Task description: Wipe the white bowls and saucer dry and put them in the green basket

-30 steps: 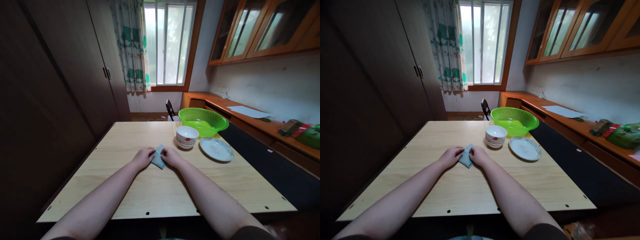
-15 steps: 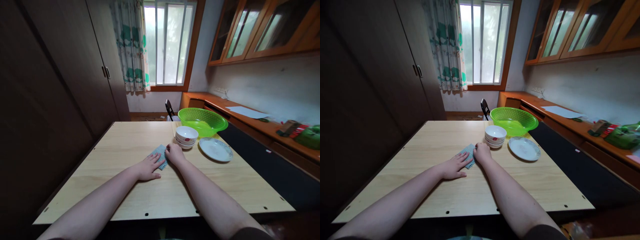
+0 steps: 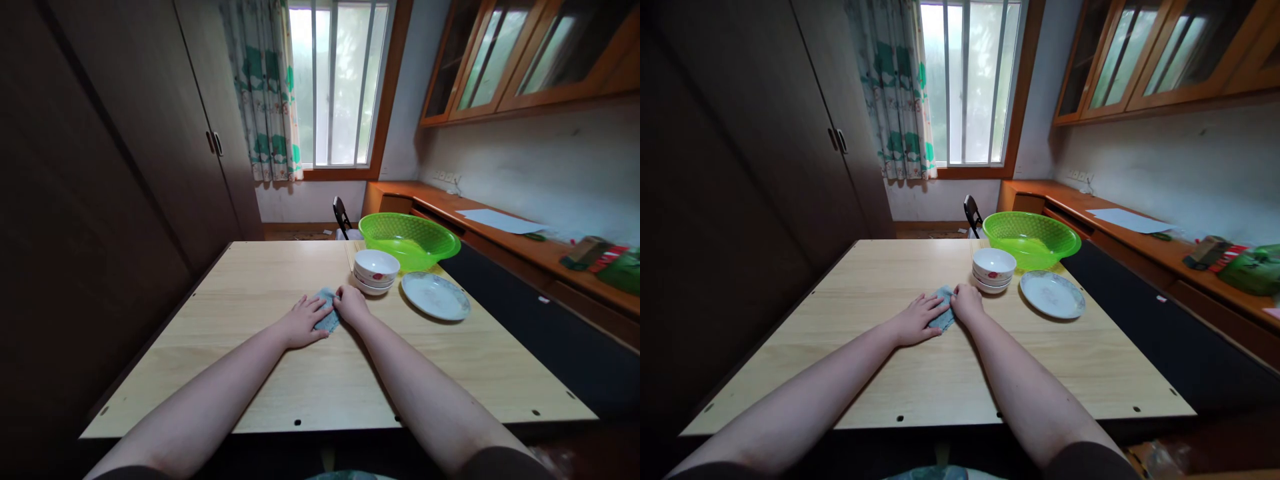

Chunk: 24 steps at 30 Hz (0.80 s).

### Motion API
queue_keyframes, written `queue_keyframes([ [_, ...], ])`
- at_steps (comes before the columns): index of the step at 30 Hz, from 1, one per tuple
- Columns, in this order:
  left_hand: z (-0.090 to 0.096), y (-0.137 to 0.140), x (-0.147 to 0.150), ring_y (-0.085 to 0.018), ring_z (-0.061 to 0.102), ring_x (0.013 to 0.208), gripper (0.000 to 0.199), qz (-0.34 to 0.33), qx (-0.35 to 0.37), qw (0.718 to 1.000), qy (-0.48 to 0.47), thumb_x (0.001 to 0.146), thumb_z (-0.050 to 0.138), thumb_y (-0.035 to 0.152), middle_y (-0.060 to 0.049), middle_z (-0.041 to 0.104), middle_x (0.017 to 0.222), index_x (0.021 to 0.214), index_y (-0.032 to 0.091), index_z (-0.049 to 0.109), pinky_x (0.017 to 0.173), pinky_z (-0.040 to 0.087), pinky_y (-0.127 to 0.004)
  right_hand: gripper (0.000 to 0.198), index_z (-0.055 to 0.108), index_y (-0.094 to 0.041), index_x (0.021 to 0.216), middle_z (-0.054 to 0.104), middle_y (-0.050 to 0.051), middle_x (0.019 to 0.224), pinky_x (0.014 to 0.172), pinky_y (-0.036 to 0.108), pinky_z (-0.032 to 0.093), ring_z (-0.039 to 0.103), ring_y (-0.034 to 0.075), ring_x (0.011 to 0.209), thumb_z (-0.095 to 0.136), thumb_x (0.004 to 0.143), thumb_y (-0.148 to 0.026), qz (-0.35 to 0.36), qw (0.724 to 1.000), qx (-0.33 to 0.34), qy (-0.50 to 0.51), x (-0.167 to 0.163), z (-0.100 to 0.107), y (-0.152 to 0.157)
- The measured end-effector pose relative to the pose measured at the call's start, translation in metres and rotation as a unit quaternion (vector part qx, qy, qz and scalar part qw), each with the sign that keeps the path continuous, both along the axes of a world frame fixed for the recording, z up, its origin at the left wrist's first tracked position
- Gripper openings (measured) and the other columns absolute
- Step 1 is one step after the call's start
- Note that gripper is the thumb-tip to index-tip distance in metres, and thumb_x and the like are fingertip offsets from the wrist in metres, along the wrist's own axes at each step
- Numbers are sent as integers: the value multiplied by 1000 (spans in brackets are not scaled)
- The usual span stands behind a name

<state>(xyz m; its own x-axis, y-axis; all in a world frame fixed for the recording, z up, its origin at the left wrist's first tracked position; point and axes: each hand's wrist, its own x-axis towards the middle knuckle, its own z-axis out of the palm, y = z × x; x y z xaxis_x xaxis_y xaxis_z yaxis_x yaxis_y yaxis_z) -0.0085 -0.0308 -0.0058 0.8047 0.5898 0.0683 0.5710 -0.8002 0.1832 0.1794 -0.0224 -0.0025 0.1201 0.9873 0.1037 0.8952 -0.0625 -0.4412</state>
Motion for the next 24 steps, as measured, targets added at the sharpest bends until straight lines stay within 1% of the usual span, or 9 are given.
queue_keyframes([
  [3,1,-4,-3,-30,33,132,67,2,0,1000,-11,80,50,57,-11,39,144,139,28,36,110,14,-52,15,59,-17,94,66,7,88,66,26,35,58,18,80,55,80,-22,7,999,4,37,0,-1,0],
  [5,3,-8,-6,-31,32,133,68,1,6,1000,-13,79,52,56,-12,37,145,139,28,36,110,14,-53,16,57,-17,96,65,7,88,65,25,35,58,17,79,54,81,-21,11,999,-3,51,0,-2,0],
  [8,4,-12,-7,-33,24,137,69,-18,23,999,-17,79,54,54,-12,28,150,140,26,36,110,16,-52,21,56,-17,101,65,7,92,68,25,36,58,17,83,54,81,-18,18,997,5,71,0,-3,0],
  [10,5,-12,-6,-31,29,135,62,-40,26,998,-32,82,53,49,-11,31,148,137,26,40,109,22,-48,25,55,-17,105,65,7,95,70,25,37,58,16,86,54,80,-18,20,996,13,85,2,-3,0],
  [13,5,-7,-5,-24,49,119,42,-62,14,996,-57,88,46,39,-8,52,133,128,26,52,102,35,-39,28,55,-18,108,65,7,98,72,25,38,59,17,88,54,80,-17,23,995,13,93,4,-5,1],
  [14,5,-5,-4,-22,53,113,38,-64,12,996,-60,89,45,36,-7,58,126,123,26,56,99,39,-37,29,56,-18,109,66,7,99,73,26,39,59,17,89,54,80,-16,24,995,13,93,4,-5,1],
  [16,5,-2,-4,-21,57,103,32,-60,18,996,-58,90,43,34,-6,64,112,114,26,62,91,43,-35,30,56,-18,109,66,7,100,74,26,40,59,17,90,54,80,-16,23,995,13,94,5,-6,3],
  [20,9,-2,-4,-19,59,89,27,-46,39,997,-40,89,42,31,-5,65,93,99,25,67,81,46,-32,31,56,-19,110,65,7,101,77,27,41,59,18,93,56,79,-14,16,994,17,102,6,-8,4],
  [24,17,-10,-5,-20,59,85,26,-56,39,997,-19,88,44,33,-6,63,88,95,23,66,78,46,-32,31,56,-18,109,64,7,99,80,27,41,59,17,93,55,79,-13,19,993,28,114,7,-8,4],
])
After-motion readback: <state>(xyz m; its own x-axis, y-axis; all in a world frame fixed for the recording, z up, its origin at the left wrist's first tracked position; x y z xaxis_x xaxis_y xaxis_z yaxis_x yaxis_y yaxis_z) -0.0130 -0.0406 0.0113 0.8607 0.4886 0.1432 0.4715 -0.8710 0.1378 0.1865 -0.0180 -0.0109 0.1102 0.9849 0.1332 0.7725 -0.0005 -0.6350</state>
